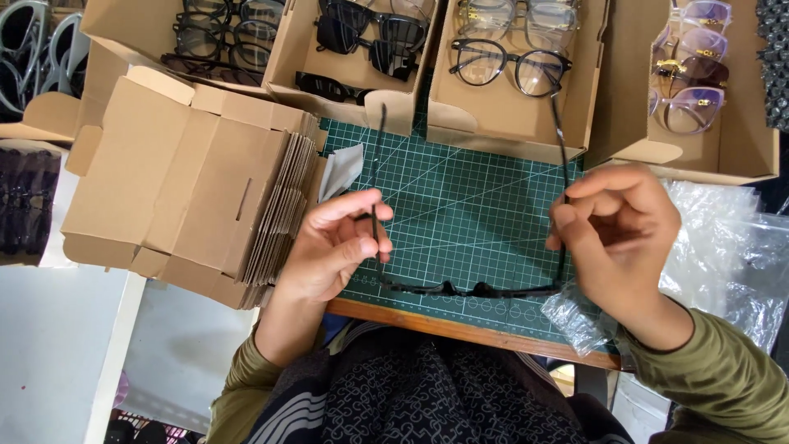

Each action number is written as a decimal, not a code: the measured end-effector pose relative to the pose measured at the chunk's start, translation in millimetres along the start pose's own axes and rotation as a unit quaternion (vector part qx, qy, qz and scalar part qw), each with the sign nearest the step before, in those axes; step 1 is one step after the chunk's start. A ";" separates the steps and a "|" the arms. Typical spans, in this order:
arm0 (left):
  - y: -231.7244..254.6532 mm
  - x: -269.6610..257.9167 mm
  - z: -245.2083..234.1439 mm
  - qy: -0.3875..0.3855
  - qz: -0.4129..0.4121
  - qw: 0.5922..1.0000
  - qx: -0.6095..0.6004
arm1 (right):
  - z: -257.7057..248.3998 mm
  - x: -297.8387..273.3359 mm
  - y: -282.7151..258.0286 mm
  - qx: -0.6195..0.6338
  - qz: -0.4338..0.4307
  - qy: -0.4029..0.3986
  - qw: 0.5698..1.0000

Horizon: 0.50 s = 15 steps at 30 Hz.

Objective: The person wipes eyeglasses with a cloth, places them in a plastic sleeve, wraps them in bubble wrap, and secures them inside a cardboard box before putting the box into a mailing envelope.

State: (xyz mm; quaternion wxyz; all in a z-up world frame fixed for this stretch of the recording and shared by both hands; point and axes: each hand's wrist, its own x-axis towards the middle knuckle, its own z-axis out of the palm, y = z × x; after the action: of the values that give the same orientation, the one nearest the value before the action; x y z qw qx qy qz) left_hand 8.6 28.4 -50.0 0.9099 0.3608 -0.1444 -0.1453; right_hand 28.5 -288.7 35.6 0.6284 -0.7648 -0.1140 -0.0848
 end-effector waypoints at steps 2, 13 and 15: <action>1.5 0.2 4.4 0.009 0.081 0.996 0.039 | 0.1 -2.1 0.9 -0.038 -0.118 0.001 0.992; 11.7 2.9 37.2 0.081 0.299 0.838 0.449 | 2.3 17.0 20.4 -0.108 -0.354 -0.034 0.929; 12.4 6.4 42.4 0.082 0.331 0.796 0.501 | -3.2 15.1 33.4 -0.143 -0.331 -0.024 0.932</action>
State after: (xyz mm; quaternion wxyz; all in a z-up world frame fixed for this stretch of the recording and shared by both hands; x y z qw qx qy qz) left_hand 0.9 8.6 -10.7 0.6029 0.7072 -0.2322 0.2872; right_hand 52.4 -297.0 8.8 0.4460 -0.7672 -0.3622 -0.2854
